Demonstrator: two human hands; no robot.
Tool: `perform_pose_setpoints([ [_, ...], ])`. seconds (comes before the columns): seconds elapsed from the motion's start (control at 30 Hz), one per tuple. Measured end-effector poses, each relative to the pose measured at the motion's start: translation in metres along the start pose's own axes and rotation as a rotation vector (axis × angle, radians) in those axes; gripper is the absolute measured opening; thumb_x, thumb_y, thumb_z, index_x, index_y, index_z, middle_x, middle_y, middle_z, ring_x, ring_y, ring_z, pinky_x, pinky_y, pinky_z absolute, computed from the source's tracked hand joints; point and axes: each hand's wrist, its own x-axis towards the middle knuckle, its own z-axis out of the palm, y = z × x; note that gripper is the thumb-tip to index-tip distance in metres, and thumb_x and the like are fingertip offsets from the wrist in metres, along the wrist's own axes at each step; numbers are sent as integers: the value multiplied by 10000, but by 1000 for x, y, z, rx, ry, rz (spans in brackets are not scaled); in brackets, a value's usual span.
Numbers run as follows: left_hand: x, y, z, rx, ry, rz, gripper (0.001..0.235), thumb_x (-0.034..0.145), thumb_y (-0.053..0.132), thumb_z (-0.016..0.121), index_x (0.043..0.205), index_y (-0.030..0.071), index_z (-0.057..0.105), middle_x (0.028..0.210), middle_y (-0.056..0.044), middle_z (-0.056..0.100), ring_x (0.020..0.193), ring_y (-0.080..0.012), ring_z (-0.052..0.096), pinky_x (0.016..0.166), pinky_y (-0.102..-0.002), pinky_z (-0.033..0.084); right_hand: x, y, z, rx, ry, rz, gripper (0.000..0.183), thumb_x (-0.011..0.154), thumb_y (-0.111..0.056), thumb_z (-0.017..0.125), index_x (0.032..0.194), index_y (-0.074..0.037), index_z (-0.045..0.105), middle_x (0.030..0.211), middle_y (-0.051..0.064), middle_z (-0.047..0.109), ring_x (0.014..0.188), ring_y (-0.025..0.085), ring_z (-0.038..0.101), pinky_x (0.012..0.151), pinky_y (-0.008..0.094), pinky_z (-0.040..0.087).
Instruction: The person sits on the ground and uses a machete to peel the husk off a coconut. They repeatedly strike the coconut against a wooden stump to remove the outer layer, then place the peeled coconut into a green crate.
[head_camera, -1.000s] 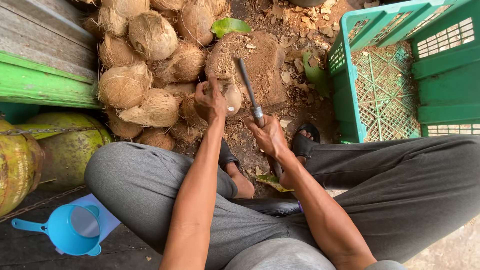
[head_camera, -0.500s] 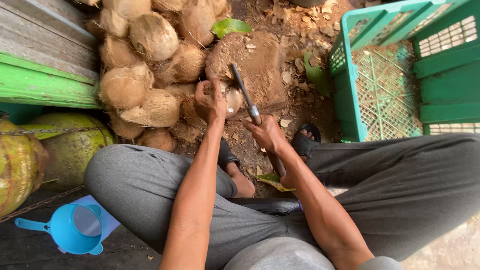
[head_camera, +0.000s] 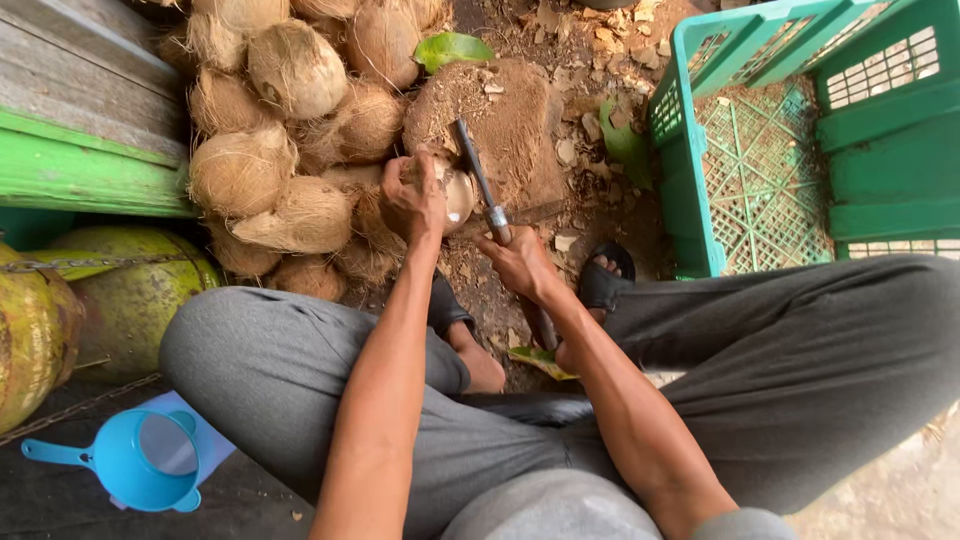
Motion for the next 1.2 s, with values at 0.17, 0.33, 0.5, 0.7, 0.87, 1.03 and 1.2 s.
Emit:
perform_pose_setpoints([
  [0.17,-1,-10,-4,-207,81,300,439,985,583,634,953,146,648,910,-26,598,770,-149,587,692,-351,536,-10,-7,1,-56,-6,141,379,965,-392,670,717,-133,550,557,11,503,416,132,427,381,347,377],
  [0.33,5,-3,-12,-46,5,-128,442,895,631,600,935,193,644,800,5,625,626,-149,600,538,-392,480,-7,-1,13,-85,7,-34,407,989,-392,663,737,-117,499,578,-4,513,442,122,446,402,333,417],
  [0.5,10,9,-1,-327,215,330,510,921,640,648,893,131,650,832,-17,657,668,-147,617,582,-350,512,7,-3,2,187,-134,219,255,951,-291,664,778,-128,573,586,-10,517,438,137,439,397,347,378],
  [0.7,0,19,-12,-349,48,-128,579,879,663,654,870,84,648,754,-75,646,567,-180,530,496,-381,444,-2,-33,-7,-230,15,-158,358,1008,-309,660,748,-86,557,592,-36,530,448,79,460,386,272,401],
  [0.87,-12,43,-31,-90,98,-27,613,916,730,521,921,131,650,811,-37,650,617,-129,570,499,-311,440,-6,-36,-24,218,-63,45,294,970,-304,667,759,-126,565,570,-25,524,419,105,434,368,298,377],
  [1.03,-9,45,-31,-114,67,-368,573,920,696,496,982,143,631,803,-77,625,607,-198,521,510,-396,397,-13,-8,-5,-45,149,-79,384,988,-357,657,703,-120,560,563,-3,551,447,108,480,409,327,414],
  [1.2,16,5,22,-275,183,-373,565,884,612,527,1016,69,613,885,-147,732,598,-261,630,537,-491,513,-18,-3,15,-141,112,10,390,974,-340,661,688,-88,575,566,38,549,475,120,477,469,383,429],
])
